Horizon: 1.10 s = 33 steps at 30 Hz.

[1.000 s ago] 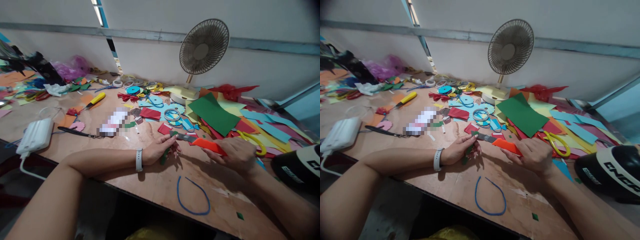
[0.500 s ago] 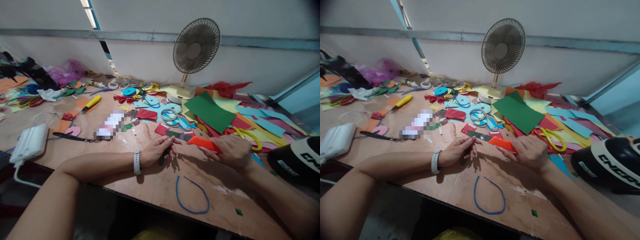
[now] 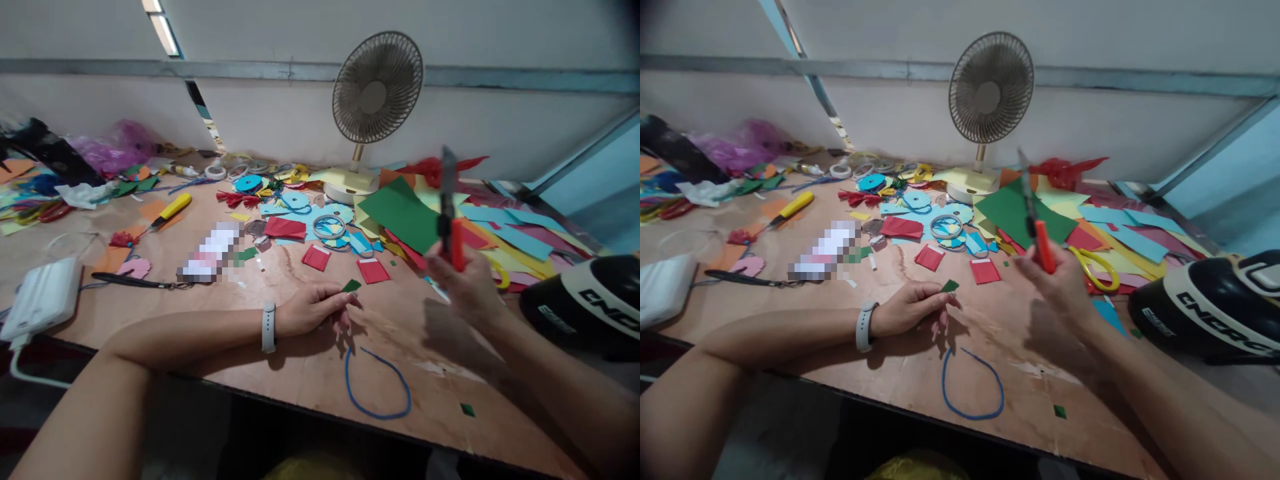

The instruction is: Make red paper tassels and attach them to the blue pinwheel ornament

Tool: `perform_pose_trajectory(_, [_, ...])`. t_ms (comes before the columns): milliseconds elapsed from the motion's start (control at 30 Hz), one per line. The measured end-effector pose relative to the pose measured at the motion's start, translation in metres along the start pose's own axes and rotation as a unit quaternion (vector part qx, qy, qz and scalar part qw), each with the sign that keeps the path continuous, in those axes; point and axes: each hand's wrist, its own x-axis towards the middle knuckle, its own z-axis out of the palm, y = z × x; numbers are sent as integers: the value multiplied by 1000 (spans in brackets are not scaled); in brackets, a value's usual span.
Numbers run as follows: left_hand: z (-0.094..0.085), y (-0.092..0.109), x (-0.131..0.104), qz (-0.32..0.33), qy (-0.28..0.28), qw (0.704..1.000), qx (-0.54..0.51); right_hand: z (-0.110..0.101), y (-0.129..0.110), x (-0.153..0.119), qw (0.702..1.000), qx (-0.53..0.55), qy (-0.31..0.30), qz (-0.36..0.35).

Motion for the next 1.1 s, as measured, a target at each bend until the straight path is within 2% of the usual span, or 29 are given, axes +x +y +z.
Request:
perform_pose_trajectory(33, [2,1,0,-7,0,1000,5,9,-9,-4,996,71,-20,50])
perform_pose_trajectory(100, [6,4,1,-12,6,1000,12,25,-25,-11,986,121,-71,91])
perform_pose_trajectory(200, [12,10,7,-10,5,999,33,36,-39,-18,976,151,-114,105])
perform_pose_trajectory(300, [17,17,19,-3,0,998,69,31,-40,-17,973,162,-128,98])
perform_pose_trajectory(400, [21,25,32,7,-3,998,67,18,-34,-5,974,197,-65,86])
perform_pose_trajectory(533, [29,37,60,24,10,998,57,-6,-23,21,950,274,100,114])
perform_pose_trajectory(600, [40,41,84,15,-3,997,70,-18,-18,32,928,310,173,111])
perform_pose_trajectory(700, [62,42,129,25,-46,993,106,-30,-11,41,911,325,238,89])
perform_pose_trajectory(767, [76,40,157,73,-47,986,140,-33,-9,43,904,326,267,73])
perform_pose_trajectory(833, [84,40,176,159,-30,974,157,-34,-8,44,896,334,284,64])
perform_pose_trajectory(933, [82,41,179,250,11,960,129,-28,-4,43,883,356,300,62])
perform_pose_trajectory(1033, [71,41,162,259,28,962,77,-12,-1,40,878,371,289,87])
perform_pose_trajectory(1100, [67,37,147,249,31,966,54,2,-2,35,872,394,262,128])
